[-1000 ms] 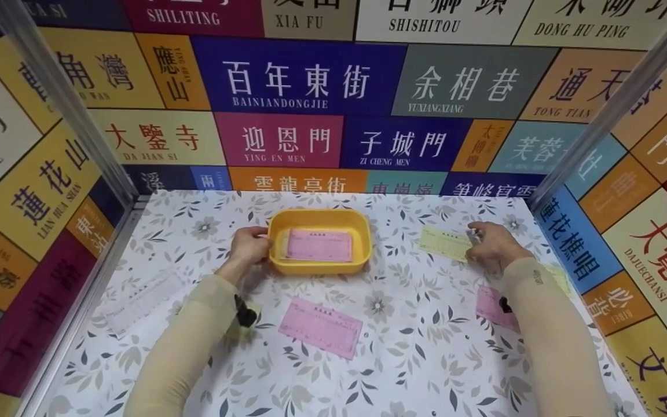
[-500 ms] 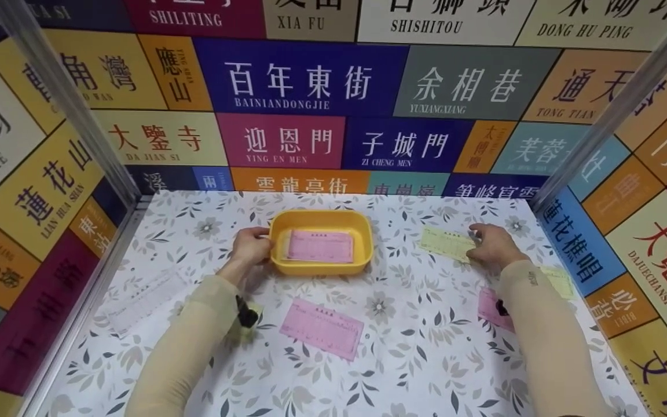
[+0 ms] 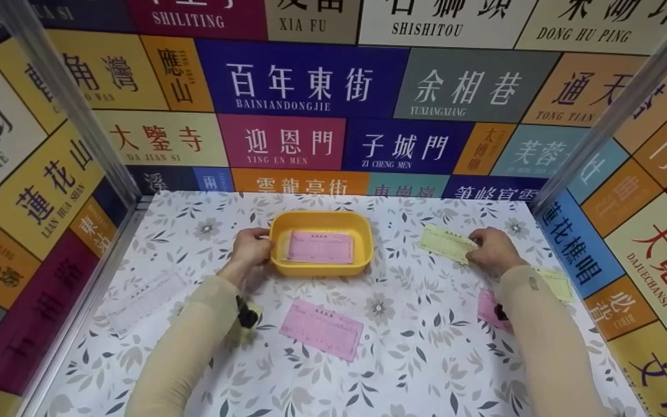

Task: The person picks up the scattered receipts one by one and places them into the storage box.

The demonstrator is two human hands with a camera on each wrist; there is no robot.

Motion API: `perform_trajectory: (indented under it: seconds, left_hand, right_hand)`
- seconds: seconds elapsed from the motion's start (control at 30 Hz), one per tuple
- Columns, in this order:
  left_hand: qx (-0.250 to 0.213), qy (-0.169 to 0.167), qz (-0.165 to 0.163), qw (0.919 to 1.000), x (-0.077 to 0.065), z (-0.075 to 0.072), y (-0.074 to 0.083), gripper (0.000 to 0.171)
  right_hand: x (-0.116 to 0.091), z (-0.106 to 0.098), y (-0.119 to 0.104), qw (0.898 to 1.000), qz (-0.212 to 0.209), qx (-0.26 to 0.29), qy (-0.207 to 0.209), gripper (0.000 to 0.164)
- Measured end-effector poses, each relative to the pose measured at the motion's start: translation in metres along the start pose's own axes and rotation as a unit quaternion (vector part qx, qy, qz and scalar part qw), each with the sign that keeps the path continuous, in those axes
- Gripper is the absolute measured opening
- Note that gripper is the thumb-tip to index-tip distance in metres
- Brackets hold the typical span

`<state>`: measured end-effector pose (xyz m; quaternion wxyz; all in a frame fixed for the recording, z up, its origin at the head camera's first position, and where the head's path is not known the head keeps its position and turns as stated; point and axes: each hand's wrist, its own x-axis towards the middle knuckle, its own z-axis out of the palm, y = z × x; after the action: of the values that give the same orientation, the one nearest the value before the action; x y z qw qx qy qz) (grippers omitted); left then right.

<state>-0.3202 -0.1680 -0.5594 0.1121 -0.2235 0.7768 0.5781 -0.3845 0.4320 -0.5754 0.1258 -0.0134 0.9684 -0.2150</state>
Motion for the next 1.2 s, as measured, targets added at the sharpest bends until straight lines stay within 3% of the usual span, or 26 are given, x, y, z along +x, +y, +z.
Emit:
perform_trajectory:
  seconds: [0.17,0.27,0.53,0.9,1.03,1.2]
  left_hand:
    - [0.012,0.000,0.018,0.9998,-0.002,0.000,-0.001,0.053]
    - [0.016,0.003,0.010,0.9998,-0.002,0.001,-0.001,0.052]
    - [-0.002,0.003,-0.014,0.9999,0.001,0.001,0.001,0.055]
    - [0.003,-0.009,-0.006,0.9999,-0.001,0.000,0.000,0.057]
    - [0.024,-0.001,0.002,0.9997,-0.001,-0.001,0.000,0.056]
    - [0.038,0.001,0.013,0.9992,-0.002,-0.001,0.002,0.058]
  right_hand:
    - [-0.002,0.001,0.000,0.999,-0.017,0.019,0.022,0.070]
    - [-0.001,0.000,-0.002,0.999,-0.011,0.020,0.027,0.071]
    - [-0.005,0.000,-0.008,1.000,0.003,0.009,0.027,0.038]
    - [-0.013,-0.007,-0.010,0.999,0.010,0.029,0.019,0.045]
    - [-0.020,-0.011,-0.013,0.998,0.006,0.055,0.035,0.048]
    - [-0.029,-0.016,-0.020,0.995,-0.037,0.044,0.082,0.045]
